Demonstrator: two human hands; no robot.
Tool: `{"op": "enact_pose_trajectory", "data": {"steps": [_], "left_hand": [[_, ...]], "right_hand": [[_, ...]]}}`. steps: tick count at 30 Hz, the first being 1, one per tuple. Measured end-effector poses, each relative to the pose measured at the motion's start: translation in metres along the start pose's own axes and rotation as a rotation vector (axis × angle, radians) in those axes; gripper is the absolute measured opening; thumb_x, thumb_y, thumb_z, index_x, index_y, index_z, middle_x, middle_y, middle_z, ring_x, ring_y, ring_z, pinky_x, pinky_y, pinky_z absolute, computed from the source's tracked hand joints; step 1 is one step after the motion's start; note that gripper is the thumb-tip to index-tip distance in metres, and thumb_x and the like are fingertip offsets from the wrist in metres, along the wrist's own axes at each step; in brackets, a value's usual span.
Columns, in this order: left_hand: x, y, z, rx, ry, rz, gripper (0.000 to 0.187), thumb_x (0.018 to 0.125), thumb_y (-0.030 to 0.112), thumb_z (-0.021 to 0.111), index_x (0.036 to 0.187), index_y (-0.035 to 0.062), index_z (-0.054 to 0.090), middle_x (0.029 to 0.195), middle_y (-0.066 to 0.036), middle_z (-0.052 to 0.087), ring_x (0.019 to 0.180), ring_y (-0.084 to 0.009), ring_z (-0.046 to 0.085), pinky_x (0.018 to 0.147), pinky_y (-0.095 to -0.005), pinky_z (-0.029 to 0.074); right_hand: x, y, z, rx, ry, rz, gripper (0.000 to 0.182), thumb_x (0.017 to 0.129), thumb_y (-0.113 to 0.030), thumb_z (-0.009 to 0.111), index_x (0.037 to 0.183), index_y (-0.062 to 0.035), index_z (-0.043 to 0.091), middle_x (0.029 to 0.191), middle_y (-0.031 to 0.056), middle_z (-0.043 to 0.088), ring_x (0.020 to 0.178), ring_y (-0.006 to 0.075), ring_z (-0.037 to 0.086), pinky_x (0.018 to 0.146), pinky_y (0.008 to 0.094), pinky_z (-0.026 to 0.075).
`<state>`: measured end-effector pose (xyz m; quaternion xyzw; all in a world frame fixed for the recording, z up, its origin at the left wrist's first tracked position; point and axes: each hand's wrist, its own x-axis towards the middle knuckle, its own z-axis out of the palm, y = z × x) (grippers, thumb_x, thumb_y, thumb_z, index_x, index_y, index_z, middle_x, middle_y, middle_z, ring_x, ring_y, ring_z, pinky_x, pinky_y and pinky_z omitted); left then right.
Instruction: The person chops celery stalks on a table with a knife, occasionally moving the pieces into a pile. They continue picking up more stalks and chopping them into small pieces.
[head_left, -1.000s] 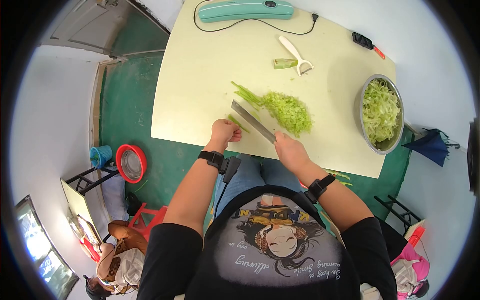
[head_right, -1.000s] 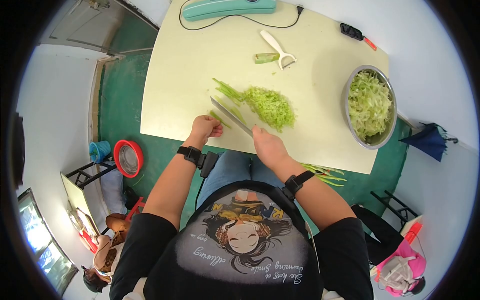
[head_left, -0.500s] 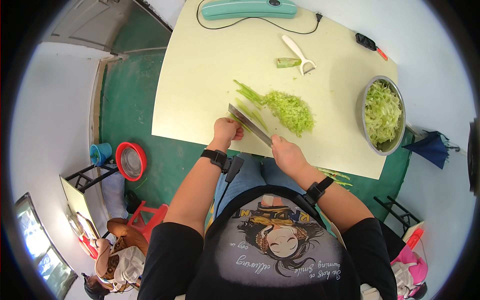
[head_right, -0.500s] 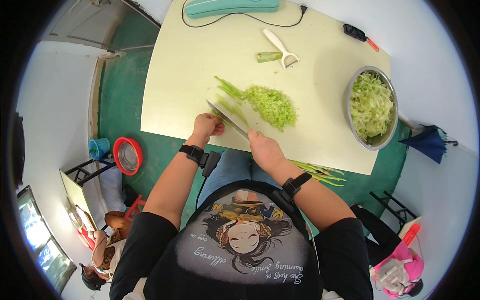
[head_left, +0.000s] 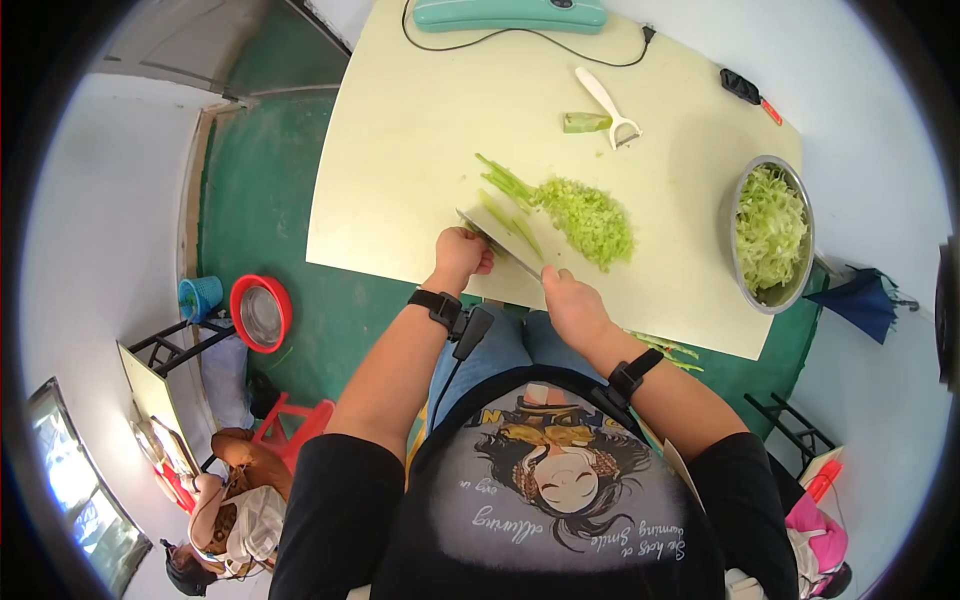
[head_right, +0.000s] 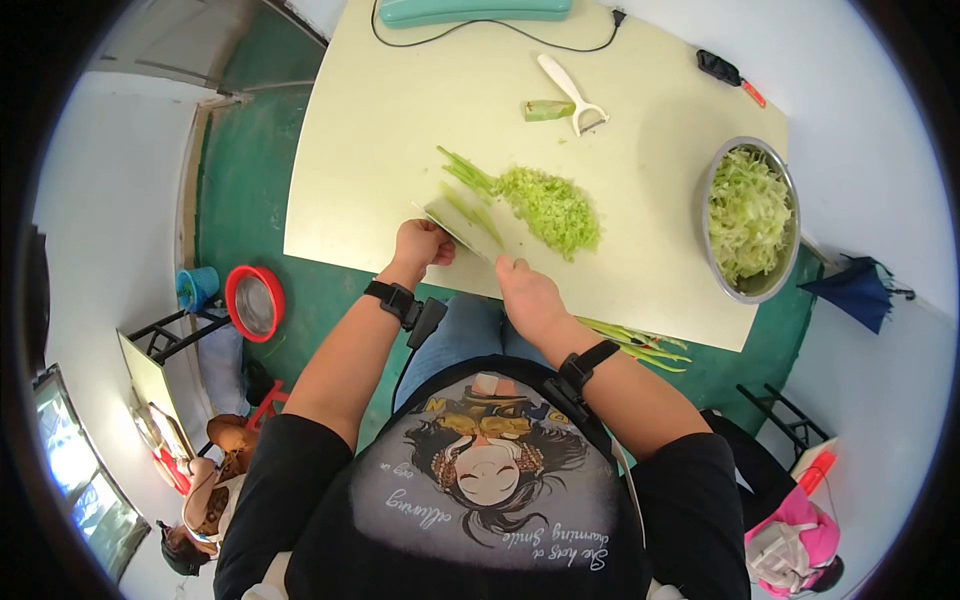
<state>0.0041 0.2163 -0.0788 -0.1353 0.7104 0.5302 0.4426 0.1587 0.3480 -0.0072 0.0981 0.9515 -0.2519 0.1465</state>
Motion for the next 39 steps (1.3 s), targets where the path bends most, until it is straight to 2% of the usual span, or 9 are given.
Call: {"op": "enact_pose_trajectory", "data": {"steps": [4, 8, 11, 15, 28, 31, 33, 36, 39], "left_hand": [[-0.002, 0.012, -0.014, 0.086, -0.037, -0.035, 0.008, 0.078, -0.002, 0.053, 0.072, -0.0053, 0.056, 0.062, -0.014, 0.060, 0.047, -0.0218, 0.059, 0.044, -0.0324, 0.051], [-0.023, 0.056, -0.032, 0.454, 0.504, 0.659, 0.017, 0.084, 0.011, 0.056, 0.094, -0.0030, 0.056, 0.082, -0.015, 0.063, 0.074, -0.0290, 0.062, 0.063, -0.0365, 0.049], [-0.020, 0.065, -0.016, 0.772, 0.508, 0.993, 0.031, 0.086, 0.018, 0.056, 0.110, -0.0005, 0.052, 0.103, -0.017, 0.058, 0.103, -0.0329, 0.053, 0.085, -0.0417, 0.043], [-0.019, 0.050, 0.007, 1.095, 0.411, 0.928, 0.041, 0.089, 0.021, 0.051, 0.124, 0.0019, 0.044, 0.120, -0.018, 0.050, 0.119, -0.0365, 0.039, 0.099, -0.0473, 0.029], [-0.008, 0.052, 0.012, 0.797, 0.448, 1.079, 0.032, 0.087, 0.014, 0.052, 0.116, 0.0022, 0.050, 0.111, -0.014, 0.054, 0.110, -0.0339, 0.046, 0.095, -0.0431, 0.035], [-0.033, 0.036, -0.006, 0.816, 0.354, 1.275, 0.028, 0.087, 0.016, 0.051, 0.111, 0.0012, 0.053, 0.111, -0.015, 0.055, 0.107, -0.0338, 0.049, 0.091, -0.0400, 0.040], [-0.036, 0.018, -0.017, 1.100, -0.096, 1.237, 0.024, 0.082, 0.011, 0.053, 0.104, 0.0007, 0.057, 0.106, -0.012, 0.056, 0.104, -0.0299, 0.051, 0.091, -0.0386, 0.041], [-0.035, 0.003, -0.016, 1.239, -0.174, 1.429, 0.026, 0.078, 0.009, 0.053, 0.102, 0.0014, 0.059, 0.104, -0.011, 0.057, 0.103, -0.0268, 0.052, 0.091, -0.0367, 0.041], [-0.030, -0.007, -0.013, 1.287, -0.141, 1.363, 0.030, 0.076, 0.008, 0.051, 0.104, 0.0017, 0.059, 0.105, -0.010, 0.057, 0.103, -0.0261, 0.052, 0.092, -0.0362, 0.041]], "right_hand": [[0.000, 0.001, -0.001, -0.029, 0.024, -0.022, 0.018, 0.077, 0.001, 0.049, 0.094, -0.0019, 0.044, 0.081, 0.0192, 0.056, 0.070, 0.0350, 0.062, 0.059, 0.0412, 0.051], [-0.002, 0.005, -0.004, -0.039, 0.019, -0.062, 0.019, 0.078, -0.001, 0.049, 0.096, -0.0023, 0.044, 0.082, 0.0187, 0.055, 0.070, 0.0342, 0.062, 0.058, 0.0412, 0.051], [-0.005, 0.008, -0.011, -0.068, -0.021, -0.076, 0.020, 0.078, -0.001, 0.049, 0.096, -0.0022, 0.044, 0.083, 0.0189, 0.055, 0.069, 0.0337, 0.062, 0.058, 0.0414, 0.051], [-0.016, 0.018, -0.015, -0.059, -0.044, -0.077, 0.020, 0.078, -0.001, 0.049, 0.097, -0.0023, 0.044, 0.083, 0.0187, 0.054, 0.067, 0.0336, 0.061, 0.057, 0.0412, 0.051], [-0.003, 0.042, -0.016, -0.031, -0.061, -0.050, 0.018, 0.080, -0.007, 0.053, 0.096, -0.0030, 0.045, 0.078, 0.0184, 0.057, 0.070, 0.0356, 0.060, 0.062, 0.0434, 0.049], [-0.003, 0.047, -0.013, 0.026, -0.062, -0.031, 0.017, 0.082, -0.010, 0.053, 0.096, -0.0028, 0.045, 0.075, 0.0187, 0.059, 0.073, 0.0363, 0.060, 0.063, 0.0446, 0.049], [-0.006, 0.043, -0.009, 0.038, -0.033, -0.040, 0.017, 0.083, -0.011, 0.053, 0.096, -0.0027, 0.045, 0.074, 0.0187, 0.059, 0.073, 0.0365, 0.060, 0.064, 0.0449, 0.048], [-0.007, 0.042, -0.009, 0.083, -0.007, -0.001, 0.017, 0.083, -0.011, 0.053, 0.096, -0.0028, 0.045, 0.074, 0.0189, 0.059, 0.073, 0.0368, 0.060, 0.064, 0.0450, 0.048], [-0.005, 0.037, -0.006, 0.114, -0.028, -0.005, 0.021, 0.084, -0.014, 0.054, 0.096, -0.0016, 0.043, 0.078, 0.0210, 0.058, 0.073, 0.0392, 0.058, 0.064, 0.0464, 0.047]]}}
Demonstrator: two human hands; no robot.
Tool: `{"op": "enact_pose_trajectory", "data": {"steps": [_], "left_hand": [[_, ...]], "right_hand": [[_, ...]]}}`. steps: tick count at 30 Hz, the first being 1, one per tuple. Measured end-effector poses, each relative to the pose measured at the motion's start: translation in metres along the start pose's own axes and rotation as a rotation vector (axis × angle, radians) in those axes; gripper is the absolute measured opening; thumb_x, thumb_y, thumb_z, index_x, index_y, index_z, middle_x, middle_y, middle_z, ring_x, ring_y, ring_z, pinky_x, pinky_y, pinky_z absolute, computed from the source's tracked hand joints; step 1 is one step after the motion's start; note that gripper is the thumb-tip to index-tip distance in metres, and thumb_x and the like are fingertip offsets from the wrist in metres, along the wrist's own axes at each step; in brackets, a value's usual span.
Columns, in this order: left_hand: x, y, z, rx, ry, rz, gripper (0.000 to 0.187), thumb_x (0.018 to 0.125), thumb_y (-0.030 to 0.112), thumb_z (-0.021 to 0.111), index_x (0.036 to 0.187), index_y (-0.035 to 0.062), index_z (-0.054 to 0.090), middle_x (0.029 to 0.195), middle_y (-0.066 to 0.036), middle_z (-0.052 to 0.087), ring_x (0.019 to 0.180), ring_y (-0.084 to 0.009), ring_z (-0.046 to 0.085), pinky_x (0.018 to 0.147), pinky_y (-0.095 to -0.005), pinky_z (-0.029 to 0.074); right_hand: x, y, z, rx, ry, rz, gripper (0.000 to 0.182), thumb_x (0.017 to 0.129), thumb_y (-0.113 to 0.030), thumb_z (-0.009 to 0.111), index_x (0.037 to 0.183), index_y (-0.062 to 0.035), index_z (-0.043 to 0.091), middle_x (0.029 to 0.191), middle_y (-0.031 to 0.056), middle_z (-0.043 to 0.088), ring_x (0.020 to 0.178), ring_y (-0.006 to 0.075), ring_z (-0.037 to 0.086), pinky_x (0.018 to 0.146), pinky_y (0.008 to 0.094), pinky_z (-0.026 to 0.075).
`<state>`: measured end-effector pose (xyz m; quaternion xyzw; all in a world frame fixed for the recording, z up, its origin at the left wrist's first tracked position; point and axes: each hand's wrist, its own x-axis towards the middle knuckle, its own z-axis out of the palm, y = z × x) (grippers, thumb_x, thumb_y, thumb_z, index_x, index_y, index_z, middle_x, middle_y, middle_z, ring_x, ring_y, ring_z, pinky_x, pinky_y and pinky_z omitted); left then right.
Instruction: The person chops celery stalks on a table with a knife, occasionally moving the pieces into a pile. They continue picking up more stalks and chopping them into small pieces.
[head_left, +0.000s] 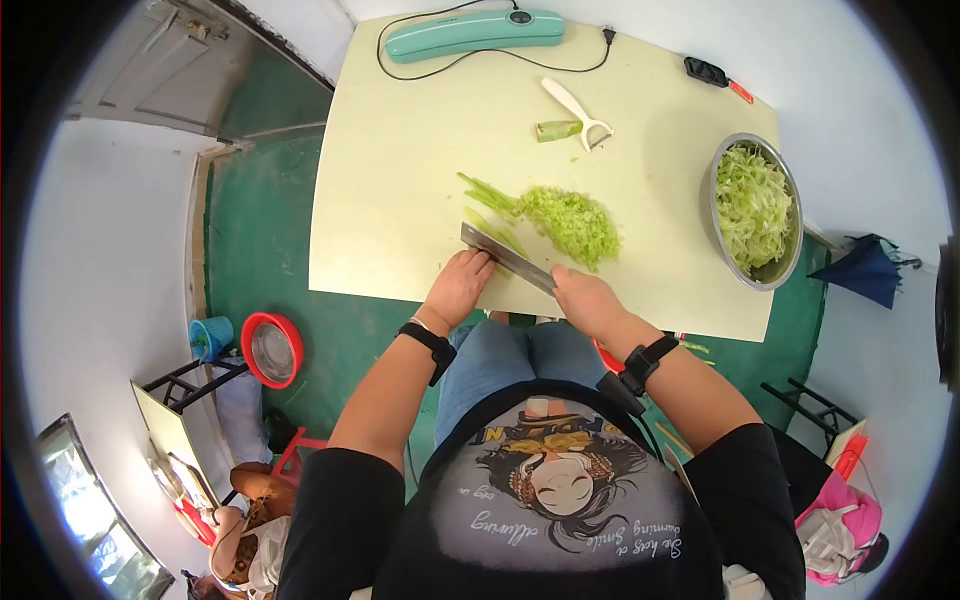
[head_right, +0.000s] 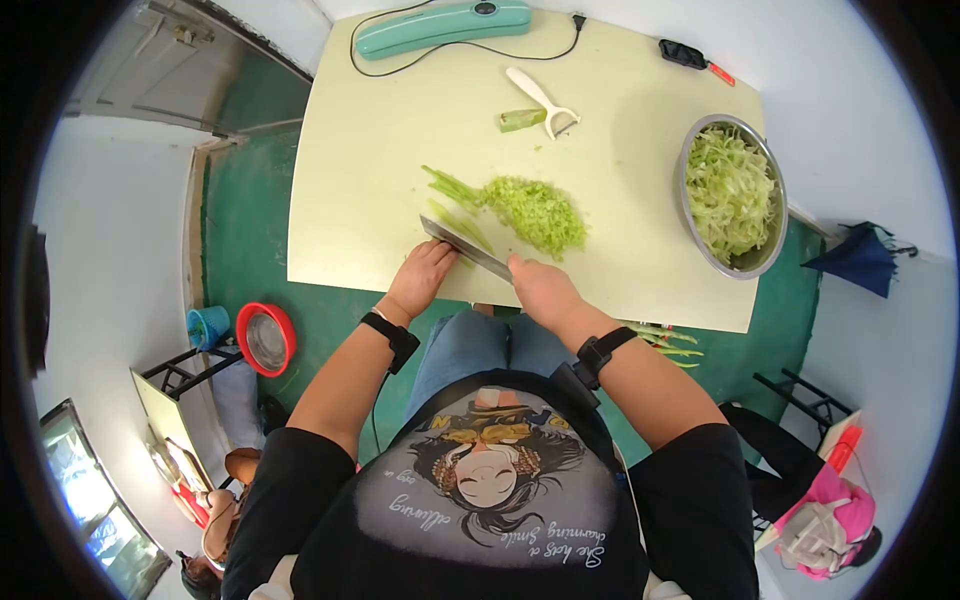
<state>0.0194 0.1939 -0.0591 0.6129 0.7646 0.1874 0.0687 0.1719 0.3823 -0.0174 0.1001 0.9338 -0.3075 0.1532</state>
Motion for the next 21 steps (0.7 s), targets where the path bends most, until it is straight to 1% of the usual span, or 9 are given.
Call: {"op": "enact_pose_trajectory", "data": {"steps": [5, 6, 8, 11, 13, 14, 16, 19, 21], "left_hand": [[-0.004, 0.000, 0.002, 0.009, -0.061, -0.095, 0.030, 0.075, 0.008, 0.051, 0.104, 0.0025, 0.060, 0.107, -0.010, 0.058, 0.104, -0.0261, 0.052, 0.092, -0.0358, 0.041], [-0.005, 0.000, 0.000, -0.001, -0.043, -0.100, 0.029, 0.075, 0.008, 0.051, 0.102, 0.0029, 0.061, 0.106, -0.010, 0.058, 0.104, -0.0260, 0.052, 0.092, -0.0356, 0.041], [-0.006, 0.000, -0.001, -0.015, -0.029, -0.102, 0.027, 0.075, 0.008, 0.051, 0.100, 0.0033, 0.061, 0.105, -0.009, 0.059, 0.104, -0.0260, 0.052, 0.092, -0.0354, 0.041], [-0.005, -0.002, -0.002, 0.044, -0.053, -0.109, 0.027, 0.074, 0.010, 0.051, 0.099, 0.0031, 0.061, 0.101, -0.009, 0.058, 0.102, -0.0249, 0.051, 0.091, -0.0346, 0.041], [-0.002, -0.006, -0.003, 0.021, -0.203, -0.270, 0.027, 0.074, 0.008, 0.052, 0.099, 0.0034, 0.061, 0.100, -0.010, 0.058, 0.101, -0.0262, 0.052, 0.089, -0.0348, 0.042], [0.001, -0.008, 0.000, 0.020, -0.201, -0.268, 0.027, 0.074, 0.008, 0.052, 0.099, 0.0034, 0.061, 0.100, -0.010, 0.058, 0.101, -0.0262, 0.052, 0.089, -0.0348, 0.042], [0.006, -0.013, 0.006, -0.026, 0.078, -0.352, 0.024, 0.075, 0.007, 0.051, 0.096, 0.0040, 0.061, 0.100, -0.011, 0.058, 0.100, -0.0266, 0.052, 0.084, -0.0351, 0.044], [0.023, -0.019, 0.007, -0.019, 0.185, -0.354, 0.020, 0.075, 0.005, 0.050, 0.093, 0.0044, 0.060, 0.102, -0.011, 0.058, 0.099, -0.0265, 0.051, 0.081, -0.0356, 0.044], [0.035, -0.022, 0.005, 0.036, 0.187, -0.319, 0.018, 0.075, 0.005, 0.051, 0.090, 0.0049, 0.060, 0.101, -0.011, 0.057, 0.097, -0.0265, 0.051, 0.080, -0.0358, 0.044]], "right_hand": [[0.009, -0.031, 0.005, -0.167, 0.065, -0.032, 0.029, 0.073, -0.003, 0.060, 0.097, -0.0022, 0.044, 0.082, 0.0189, 0.055, 0.072, 0.0365, 0.060, 0.061, 0.0432, 0.049], [0.009, -0.032, 0.004, -0.170, 0.075, -0.037, 0.029, 0.073, -0.003, 0.060, 0.097, -0.0022, 0.044, 0.082, 0.0189, 0.055, 0.072, 0.0365, 0.060, 0.061, 0.0432, 0.049], [0.005, -0.031, 0.005, -0.187, 0.060, -0.079, 0.020, 0.078, -0.003, 0.049, 0.098, -0.0032, 0.045, 0.082, 0.0180, 0.055, 0.070, 0.0336, 0.061, 0.060, 0.0409, 0.050], [-0.003, -0.022, 0.000, -0.161, 0.120, -0.111, 0.019, 0.079, -0.003, 0.048, 0.097, -0.0028, 0.045, 0.081, 0.0173, 0.054, 0.070, 0.0341, 0.060, 0.059, 0.0413, 0.050], [-0.006, -0.017, -0.004, -0.151, 0.135, -0.097, 0.018, 0.079, -0.003, 0.048, 0.097, -0.0028, 0.044, 0.081, 0.0173, 0.054, 0.070, 0.0343, 0.060, 0.059, 0.0414, 0.050], [-0.007, -0.014, -0.006, -0.138, 0.150, -0.085, 0.017, 0.079, -0.002, 0.048, 0.096, -0.0027, 0.044, 0.082, 0.0173, 0.055, 0.070, 0.0345, 0.060, 0.059, 0.0416, 0.050], [-0.010, -0.013, -0.009, -0.119, 0.170, -0.029, 0.016, 0.080, -0.003, 0.048, 0.095, -0.0030, 0.044, 0.082, 0.0172, 0.055, 0.070, 0.0347, 0.060, 0.059, 0.0417, 0.050], [-0.015, -0.011, -0.014, -0.091, 0.198, 0.043, 0.014, 0.082, -0.005, 0.049, 0.094, -0.0035, 0.044, 0.081, 0.0170, 0.056, 0.071, 0.0347, 0.060, 0.059, 0.0418, 0.050], [-0.019, -0.009, -0.015, -0.084, 0.206, 0.064, 0.013, 0.082, -0.006, 0.049, 0.094, -0.0037, 0.044, 0.081, 0.0168, 0.057, 0.071, 0.0346, 0.060, 0.059, 0.0419, 0.050]]}}
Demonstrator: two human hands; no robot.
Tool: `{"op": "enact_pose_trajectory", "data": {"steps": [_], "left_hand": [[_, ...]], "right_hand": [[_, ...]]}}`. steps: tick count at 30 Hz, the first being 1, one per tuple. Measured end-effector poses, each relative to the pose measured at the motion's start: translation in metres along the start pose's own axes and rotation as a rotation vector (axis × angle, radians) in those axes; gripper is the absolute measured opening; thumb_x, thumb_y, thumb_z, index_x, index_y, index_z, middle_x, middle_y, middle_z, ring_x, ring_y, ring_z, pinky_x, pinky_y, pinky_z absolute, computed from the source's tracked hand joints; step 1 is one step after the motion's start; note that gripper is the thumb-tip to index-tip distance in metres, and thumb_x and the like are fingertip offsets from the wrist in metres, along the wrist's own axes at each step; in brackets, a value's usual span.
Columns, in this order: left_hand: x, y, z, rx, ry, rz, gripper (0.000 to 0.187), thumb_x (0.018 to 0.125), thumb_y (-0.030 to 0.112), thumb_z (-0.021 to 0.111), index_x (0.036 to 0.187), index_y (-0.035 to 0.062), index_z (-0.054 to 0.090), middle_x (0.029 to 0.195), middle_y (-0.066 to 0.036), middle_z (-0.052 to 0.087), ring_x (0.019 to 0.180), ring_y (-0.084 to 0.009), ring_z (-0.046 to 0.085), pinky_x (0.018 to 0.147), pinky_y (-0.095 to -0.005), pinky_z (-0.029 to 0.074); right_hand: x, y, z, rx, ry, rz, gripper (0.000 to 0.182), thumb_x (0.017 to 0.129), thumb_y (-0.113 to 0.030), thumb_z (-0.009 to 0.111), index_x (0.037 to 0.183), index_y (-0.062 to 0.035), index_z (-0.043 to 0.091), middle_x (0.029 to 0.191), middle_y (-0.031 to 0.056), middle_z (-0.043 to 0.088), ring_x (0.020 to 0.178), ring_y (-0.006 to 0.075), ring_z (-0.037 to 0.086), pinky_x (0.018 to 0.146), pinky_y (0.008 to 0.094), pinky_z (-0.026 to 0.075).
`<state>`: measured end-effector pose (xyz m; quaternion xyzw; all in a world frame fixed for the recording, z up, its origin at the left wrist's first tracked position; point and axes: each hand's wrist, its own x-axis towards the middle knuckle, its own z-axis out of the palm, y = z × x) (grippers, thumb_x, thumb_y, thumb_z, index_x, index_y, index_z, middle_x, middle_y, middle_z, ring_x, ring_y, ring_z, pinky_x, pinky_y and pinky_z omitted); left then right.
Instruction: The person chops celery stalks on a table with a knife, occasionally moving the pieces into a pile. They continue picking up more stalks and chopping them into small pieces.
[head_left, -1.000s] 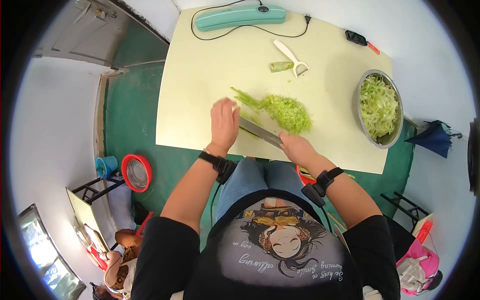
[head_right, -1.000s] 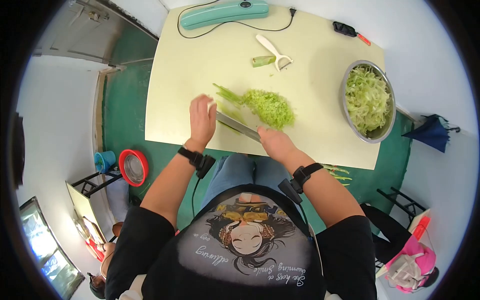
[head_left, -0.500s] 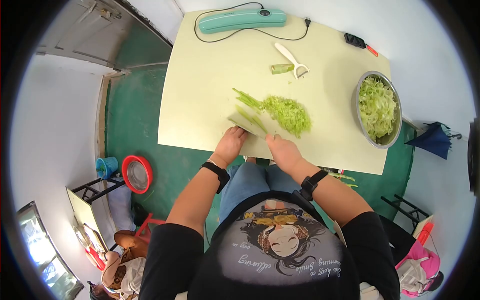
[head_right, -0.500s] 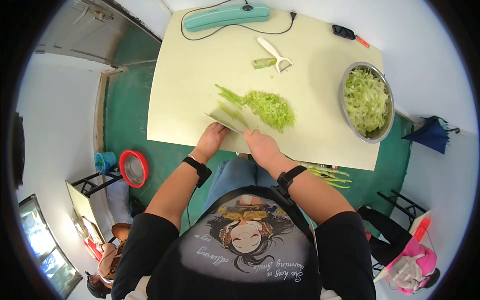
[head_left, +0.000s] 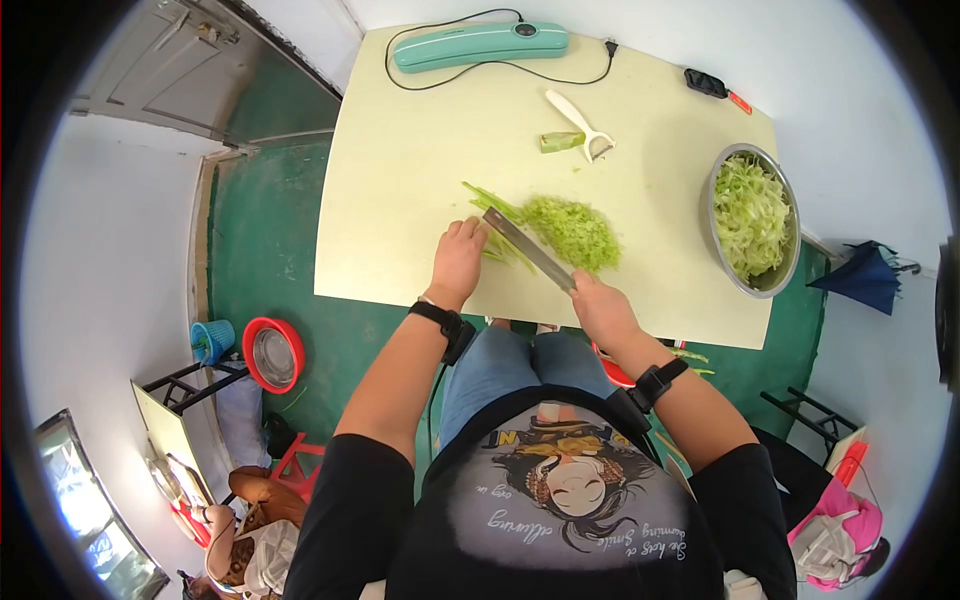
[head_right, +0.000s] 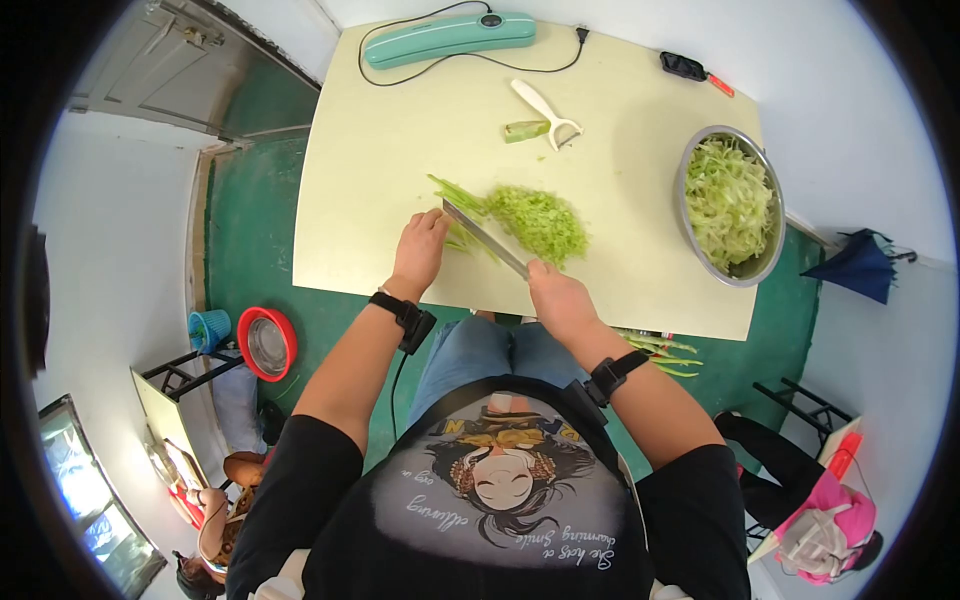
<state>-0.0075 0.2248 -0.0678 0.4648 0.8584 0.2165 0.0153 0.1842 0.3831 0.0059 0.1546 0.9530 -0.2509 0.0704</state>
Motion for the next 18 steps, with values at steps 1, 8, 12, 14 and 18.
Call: {"op": "enact_pose_trajectory", "data": {"steps": [1, 8, 12, 14, 18], "left_hand": [[0.004, 0.000, 0.000, 0.049, 0.011, 0.039, 0.016, 0.074, 0.005, 0.051, 0.088, 0.0053, 0.059, 0.099, -0.011, 0.056, 0.096, -0.0265, 0.051, 0.079, -0.0360, 0.044], [0.009, -0.019, 0.004, 0.140, -0.072, 0.084, 0.008, 0.073, 0.009, 0.053, 0.079, 0.0062, 0.057, 0.090, -0.009, 0.053, 0.091, -0.0262, 0.050, 0.076, -0.0361, 0.044], [0.008, -0.031, -0.012, 0.046, -0.183, -0.036, 0.007, 0.076, 0.009, 0.053, 0.079, 0.0045, 0.056, 0.082, -0.013, 0.057, 0.082, -0.0301, 0.054, 0.073, -0.0387, 0.045], [0.011, -0.030, -0.027, -0.035, -0.196, -0.109, 0.006, 0.078, 0.008, 0.053, 0.081, 0.0036, 0.055, 0.078, -0.015, 0.058, 0.079, -0.0321, 0.055, 0.072, -0.0399, 0.046], [0.009, -0.019, -0.056, -0.259, -0.187, -0.362, 0.006, 0.081, 0.008, 0.051, 0.081, 0.0031, 0.056, 0.081, -0.016, 0.060, 0.081, -0.0337, 0.058, 0.073, -0.0426, 0.046]], "right_hand": [[-0.003, 0.001, -0.001, 0.010, 0.009, -0.006, 0.012, 0.083, -0.007, 0.049, 0.093, -0.0039, 0.044, 0.080, 0.0167, 0.056, 0.071, 0.0345, 0.060, 0.059, 0.0418, 0.050], [-0.020, 0.015, -0.004, 0.017, -0.047, -0.031, 0.011, 0.084, -0.008, 0.050, 0.091, -0.0045, 0.043, 0.078, 0.0157, 0.055, 0.066, 0.0354, 0.058, 0.058, 0.0428, 0.048], [-0.020, 0.016, -0.004, 0.025, -0.088, -0.069, 0.011, 0.082, -0.008, 0.050, 0.090, -0.0046, 0.043, 0.078, 0.0159, 0.055, 0.066, 0.0360, 0.058, 0.057, 0.0435, 0.048], [-0.020, 0.020, 0.004, -0.004, -0.156, -0.183, 0.010, 0.081, -0.006, 0.049, 0.089, -0.0045, 0.043, 0.077, 0.0161, 0.055, 0.066, 0.0362, 0.058, 0.057, 0.0436, 0.048], [-0.009, 0.013, 0.014, -0.019, -0.170, -0.186, 0.011, 0.080, -0.005, 0.049, 0.090, -0.0044, 0.044, 0.077, 0.0163, 0.055, 0.066, 0.0361, 0.058, 0.057, 0.0439, 0.048]]}}
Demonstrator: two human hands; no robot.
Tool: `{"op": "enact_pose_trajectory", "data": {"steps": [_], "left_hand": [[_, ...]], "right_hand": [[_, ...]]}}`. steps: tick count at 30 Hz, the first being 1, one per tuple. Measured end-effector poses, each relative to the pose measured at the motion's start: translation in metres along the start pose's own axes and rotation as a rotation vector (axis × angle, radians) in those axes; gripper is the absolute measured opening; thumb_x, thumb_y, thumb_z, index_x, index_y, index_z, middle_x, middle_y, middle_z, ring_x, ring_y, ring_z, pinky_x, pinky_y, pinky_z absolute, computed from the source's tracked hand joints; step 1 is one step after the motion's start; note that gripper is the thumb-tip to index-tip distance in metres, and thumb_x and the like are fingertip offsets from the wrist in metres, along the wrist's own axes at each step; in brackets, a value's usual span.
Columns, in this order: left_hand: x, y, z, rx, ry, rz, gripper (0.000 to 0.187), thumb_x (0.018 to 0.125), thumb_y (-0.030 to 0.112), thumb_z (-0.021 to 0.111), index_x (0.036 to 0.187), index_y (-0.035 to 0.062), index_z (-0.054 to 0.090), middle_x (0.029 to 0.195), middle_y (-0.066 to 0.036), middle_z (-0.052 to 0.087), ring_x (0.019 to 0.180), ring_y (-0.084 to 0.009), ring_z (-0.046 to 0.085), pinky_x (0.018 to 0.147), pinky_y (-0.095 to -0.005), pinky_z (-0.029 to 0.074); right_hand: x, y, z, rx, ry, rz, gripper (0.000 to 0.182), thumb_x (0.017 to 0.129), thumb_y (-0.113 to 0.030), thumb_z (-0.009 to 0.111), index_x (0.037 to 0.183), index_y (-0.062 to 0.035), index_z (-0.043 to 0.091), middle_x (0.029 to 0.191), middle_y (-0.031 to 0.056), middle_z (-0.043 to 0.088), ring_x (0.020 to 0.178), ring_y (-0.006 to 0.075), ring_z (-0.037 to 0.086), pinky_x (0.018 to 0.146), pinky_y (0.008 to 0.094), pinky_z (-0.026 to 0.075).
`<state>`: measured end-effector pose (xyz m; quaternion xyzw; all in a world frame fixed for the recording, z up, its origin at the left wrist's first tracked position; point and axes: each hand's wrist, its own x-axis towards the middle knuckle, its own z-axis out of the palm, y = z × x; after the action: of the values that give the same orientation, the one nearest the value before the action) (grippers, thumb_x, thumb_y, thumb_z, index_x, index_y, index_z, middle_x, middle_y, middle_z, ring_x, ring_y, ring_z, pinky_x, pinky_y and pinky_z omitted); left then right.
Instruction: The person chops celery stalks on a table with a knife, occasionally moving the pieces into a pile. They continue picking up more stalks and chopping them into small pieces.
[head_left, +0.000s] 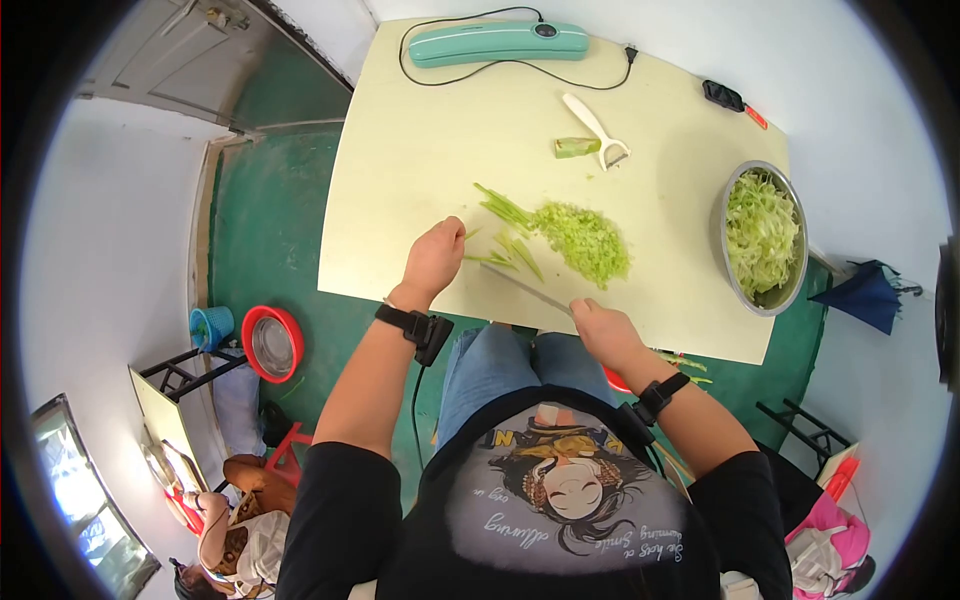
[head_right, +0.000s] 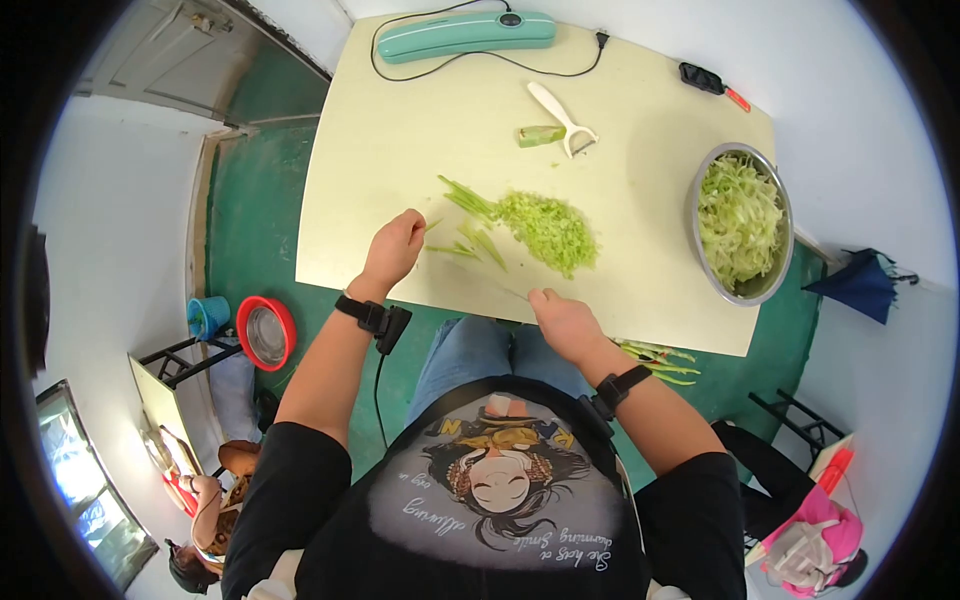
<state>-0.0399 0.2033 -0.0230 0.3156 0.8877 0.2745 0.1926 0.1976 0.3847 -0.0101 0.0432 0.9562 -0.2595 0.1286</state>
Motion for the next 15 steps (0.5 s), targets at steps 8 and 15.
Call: {"op": "enact_pose_trajectory", "data": {"steps": [8, 15], "left_hand": [[-0.010, -0.011, 0.040, -0.270, -0.223, 0.055, 0.014, 0.080, 0.002, 0.052, 0.089, 0.0026, 0.063, 0.090, -0.017, 0.059, 0.078, -0.0341, 0.059, 0.071, -0.0380, 0.048], [-0.019, 0.008, 0.052, -0.027, 0.065, 0.045, 0.016, 0.077, 0.004, 0.055, 0.092, 0.0055, 0.061, 0.091, -0.014, 0.056, 0.082, -0.0325, 0.059, 0.070, -0.0403, 0.050]], "right_hand": [[0.013, 0.012, -0.008, 0.034, 0.106, 0.158, 0.013, 0.086, -0.013, 0.049, 0.093, -0.0043, 0.042, 0.081, 0.0188, 0.058, 0.067, 0.0363, 0.060, 0.057, 0.0445, 0.049], [0.011, 0.000, -0.015, 0.097, 0.033, 0.198, 0.016, 0.086, -0.014, 0.051, 0.095, -0.0039, 0.043, 0.086, 0.0194, 0.057, 0.074, 0.0390, 0.058, 0.063, 0.0465, 0.047]]}}
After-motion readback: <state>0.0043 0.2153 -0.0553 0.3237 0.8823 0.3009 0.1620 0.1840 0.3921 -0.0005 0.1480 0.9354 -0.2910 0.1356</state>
